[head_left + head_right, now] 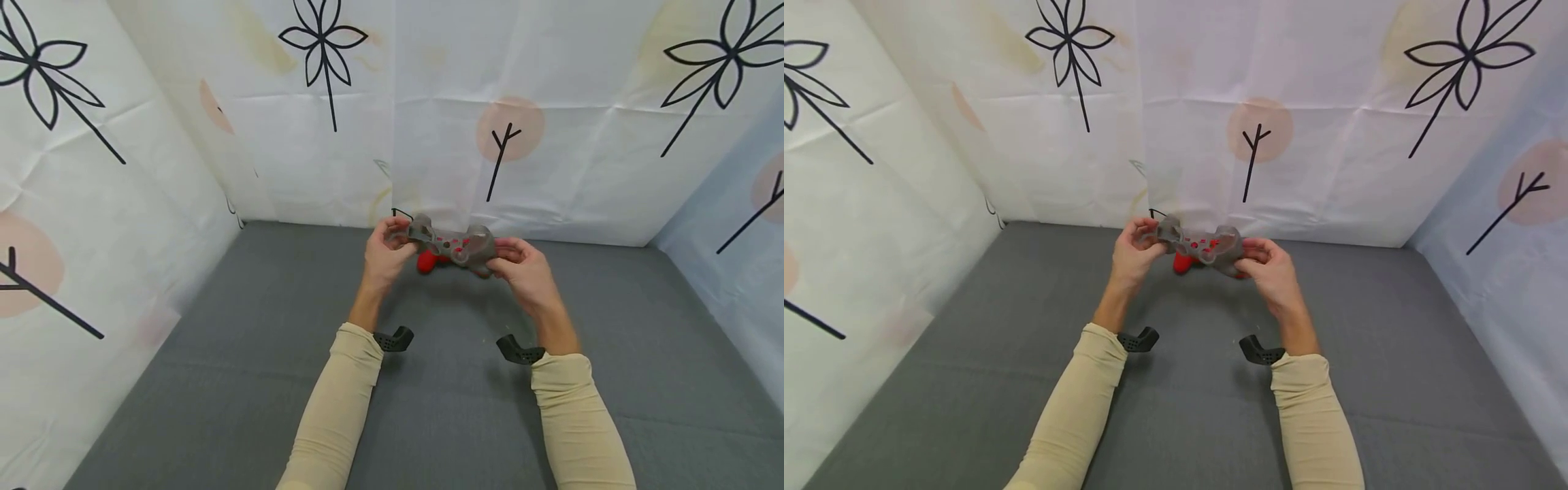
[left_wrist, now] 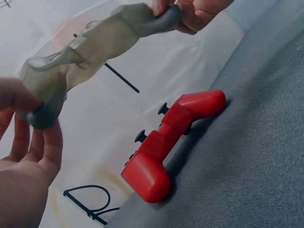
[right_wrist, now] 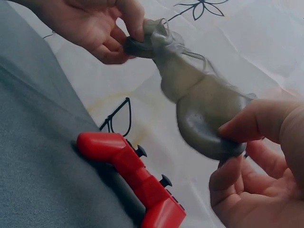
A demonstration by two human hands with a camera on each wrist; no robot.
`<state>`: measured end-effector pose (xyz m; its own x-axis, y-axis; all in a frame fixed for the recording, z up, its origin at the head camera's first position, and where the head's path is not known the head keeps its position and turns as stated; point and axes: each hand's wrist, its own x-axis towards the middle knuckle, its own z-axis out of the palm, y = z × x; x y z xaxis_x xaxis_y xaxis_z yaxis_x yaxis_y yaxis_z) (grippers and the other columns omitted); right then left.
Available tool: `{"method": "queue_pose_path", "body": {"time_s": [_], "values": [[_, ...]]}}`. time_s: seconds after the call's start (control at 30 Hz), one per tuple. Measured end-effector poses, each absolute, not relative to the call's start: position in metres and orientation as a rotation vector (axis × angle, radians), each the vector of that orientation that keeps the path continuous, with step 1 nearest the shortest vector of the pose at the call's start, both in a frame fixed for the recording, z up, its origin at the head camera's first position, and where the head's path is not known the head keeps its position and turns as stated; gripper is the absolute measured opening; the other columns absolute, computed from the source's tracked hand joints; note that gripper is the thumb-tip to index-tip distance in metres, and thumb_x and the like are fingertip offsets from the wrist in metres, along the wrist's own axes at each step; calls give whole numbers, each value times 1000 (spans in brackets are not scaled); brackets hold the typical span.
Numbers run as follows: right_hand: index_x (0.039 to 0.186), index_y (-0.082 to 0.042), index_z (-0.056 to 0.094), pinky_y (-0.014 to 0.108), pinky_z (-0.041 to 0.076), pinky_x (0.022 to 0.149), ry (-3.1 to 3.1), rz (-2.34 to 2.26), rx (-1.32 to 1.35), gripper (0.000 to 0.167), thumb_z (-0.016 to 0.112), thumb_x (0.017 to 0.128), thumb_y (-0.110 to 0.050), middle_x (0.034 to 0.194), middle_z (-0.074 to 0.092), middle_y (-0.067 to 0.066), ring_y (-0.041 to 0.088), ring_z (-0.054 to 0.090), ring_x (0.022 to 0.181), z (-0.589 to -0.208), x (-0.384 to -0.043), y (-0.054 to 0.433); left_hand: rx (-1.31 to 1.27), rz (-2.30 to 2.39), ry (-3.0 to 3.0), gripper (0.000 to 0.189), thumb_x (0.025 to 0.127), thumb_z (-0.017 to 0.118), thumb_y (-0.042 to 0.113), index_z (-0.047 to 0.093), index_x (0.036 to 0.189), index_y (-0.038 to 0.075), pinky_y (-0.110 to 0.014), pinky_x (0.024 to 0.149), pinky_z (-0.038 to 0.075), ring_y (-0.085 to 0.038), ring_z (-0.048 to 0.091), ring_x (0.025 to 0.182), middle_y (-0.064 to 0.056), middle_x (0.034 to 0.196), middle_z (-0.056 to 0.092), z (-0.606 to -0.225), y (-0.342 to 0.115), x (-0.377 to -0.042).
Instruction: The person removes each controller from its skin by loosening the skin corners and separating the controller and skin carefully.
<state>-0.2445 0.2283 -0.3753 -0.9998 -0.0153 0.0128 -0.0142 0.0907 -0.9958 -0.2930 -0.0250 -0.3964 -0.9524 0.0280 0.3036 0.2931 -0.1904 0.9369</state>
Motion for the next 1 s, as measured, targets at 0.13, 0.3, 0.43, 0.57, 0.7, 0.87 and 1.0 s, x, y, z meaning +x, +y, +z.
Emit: {"method": "queue_pose_path", "body": {"time_s": [0.13,0.3,0.43,0.57,0.7,0.87,1.0], "values": [[157,-9,34,20,46,72,2304,-2000,-171,65,58,97,-2,113,67,-20,1,59,88,-375,-243,227,-432,-2303,-1870,37,87,65,-11,57,122,0,-21,81,56,-18,65,96,-10,124,61,-400,-24,-293],[154,-2,38,21,46,70,2316,-1971,-221,59,56,98,-2,105,68,-21,1,57,84,-375,-242,224,-430,-2333,-1859,32,89,69,-7,58,118,1,-21,82,57,-13,67,95,-1,111,63,-399,-23,-292],[145,3,48,20,48,71,2394,-1993,-188,48,56,98,-3,102,67,-21,1,60,88,-377,-242,225,-351,-2312,-1895,29,86,77,-3,60,107,9,-19,78,55,-9,65,90,4,95,61,-398,-22,-292],[139,2,52,18,48,69,2388,-2069,-157,40,57,99,-5,100,68,-20,1,60,87,-377,-242,228,-324,-2271,-1921,29,83,81,-1,61,99,12,-18,72,51,-7,58,78,6,82,59,-398,-24,-292],[132,-1,55,17,48,67,2344,-2142,-156,34,59,99,-4,100,68,-16,1,60,85,-375,-241,229,-340,-2219,-1946,28,82,81,-1,65,103,8,-18,69,51,-8,59,72,7,78,60,-399,-24,-293],[135,2,53,19,47,67,2325,-2158,-149,38,59,99,-5,99,67,-17,2,59,84,-373,-240,230,-339,-2244,-1926,39,83,78,-3,69,120,5,-19,73,54,-9,64,75,7,82,63,-399,-24,-294],[137,1,52,19,47,67,2341,-2138,-127,38,59,99,-6,99,67,-18,1,58,84,-372,-240,231,-337,-2292,-1903,44,85,78,-3,68,127,6,-18,77,56,-8,67,82,5,90,67,-397,-25,-293]]}}
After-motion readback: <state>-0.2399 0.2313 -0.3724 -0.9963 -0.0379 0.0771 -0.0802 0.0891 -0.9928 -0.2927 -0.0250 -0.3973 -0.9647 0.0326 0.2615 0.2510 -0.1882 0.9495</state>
